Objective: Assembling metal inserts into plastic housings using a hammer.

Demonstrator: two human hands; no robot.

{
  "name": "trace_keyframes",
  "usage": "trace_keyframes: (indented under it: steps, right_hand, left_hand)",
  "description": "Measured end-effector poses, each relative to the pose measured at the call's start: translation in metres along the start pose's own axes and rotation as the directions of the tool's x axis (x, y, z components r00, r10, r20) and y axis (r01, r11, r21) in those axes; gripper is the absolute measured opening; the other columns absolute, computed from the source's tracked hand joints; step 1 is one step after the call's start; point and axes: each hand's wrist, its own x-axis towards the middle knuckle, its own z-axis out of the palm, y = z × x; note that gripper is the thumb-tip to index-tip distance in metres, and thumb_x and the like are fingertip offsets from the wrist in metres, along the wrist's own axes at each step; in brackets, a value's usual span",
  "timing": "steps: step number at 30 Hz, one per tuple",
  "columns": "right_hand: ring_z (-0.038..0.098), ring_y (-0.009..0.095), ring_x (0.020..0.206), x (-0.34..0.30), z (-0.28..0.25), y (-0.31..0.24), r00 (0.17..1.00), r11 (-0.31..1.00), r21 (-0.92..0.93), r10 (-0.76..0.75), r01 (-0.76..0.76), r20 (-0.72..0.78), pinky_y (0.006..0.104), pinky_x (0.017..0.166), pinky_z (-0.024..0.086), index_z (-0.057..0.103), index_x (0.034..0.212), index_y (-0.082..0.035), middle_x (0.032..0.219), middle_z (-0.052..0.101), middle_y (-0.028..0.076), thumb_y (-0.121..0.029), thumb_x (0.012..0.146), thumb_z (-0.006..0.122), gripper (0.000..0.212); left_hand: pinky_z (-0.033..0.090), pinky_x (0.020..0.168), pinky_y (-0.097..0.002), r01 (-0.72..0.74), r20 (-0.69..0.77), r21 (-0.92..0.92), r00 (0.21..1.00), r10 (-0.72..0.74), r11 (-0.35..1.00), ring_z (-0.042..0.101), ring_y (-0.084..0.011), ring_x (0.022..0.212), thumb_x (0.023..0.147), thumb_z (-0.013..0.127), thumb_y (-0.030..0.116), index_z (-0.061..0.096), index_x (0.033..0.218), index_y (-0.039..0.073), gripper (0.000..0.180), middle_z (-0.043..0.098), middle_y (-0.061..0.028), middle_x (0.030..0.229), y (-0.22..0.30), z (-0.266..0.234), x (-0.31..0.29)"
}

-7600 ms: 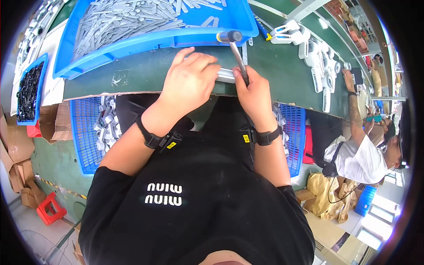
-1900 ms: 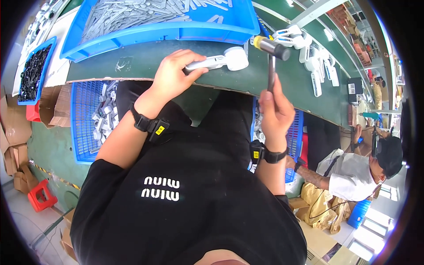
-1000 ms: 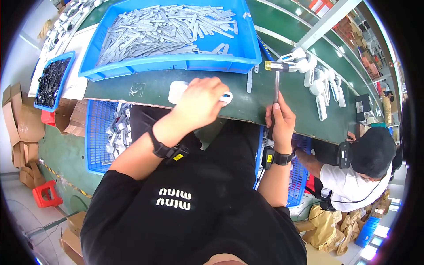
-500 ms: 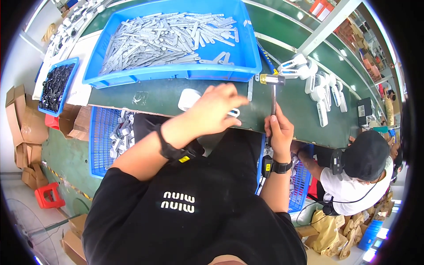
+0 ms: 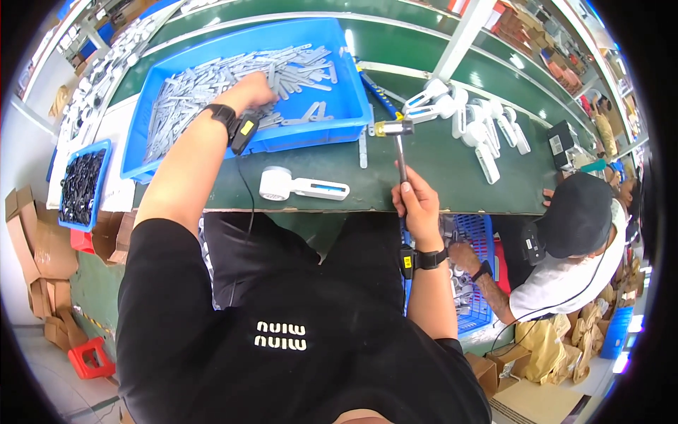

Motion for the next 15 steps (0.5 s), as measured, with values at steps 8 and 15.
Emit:
trace_keyframes:
  steps: [8,15]
  right_hand:
    - [0.049,0.005,0.064,-0.009,-0.002,-0.004,1.000,0.998,-0.060,-0.018,0.020,0.026,0.0217,0.058,0.039,0.064,0.152,0.000,0.082,0.062,-0.001,-0.015,0.115,0.057,0.040]
    - [0.048,0.003,0.063,-0.005,0.000,-0.006,0.999,0.994,-0.108,0.019,-0.022,-0.032,0.0214,0.056,0.037,0.070,0.145,-0.001,0.081,0.062,-0.005,-0.013,0.110,0.068,0.037]
  left_hand:
    - [0.060,0.082,-0.0414,-0.012,-0.033,-0.464,0.999,-0.004,0.886,0.077,-0.0258,0.090,0.086,0.085,0.022,0.081,0.097,0.004,0.022,0.081,-0.0135,0.095,0.018,-0.011,-0.009]
    - [0.061,0.075,-0.0329,-0.278,-0.180,-0.700,0.960,0.215,0.658,0.072,-0.0129,0.083,0.107,0.070,0.012,0.068,0.110,0.008,0.006,0.079,-0.0063,0.099,0.070,-0.050,-0.070]
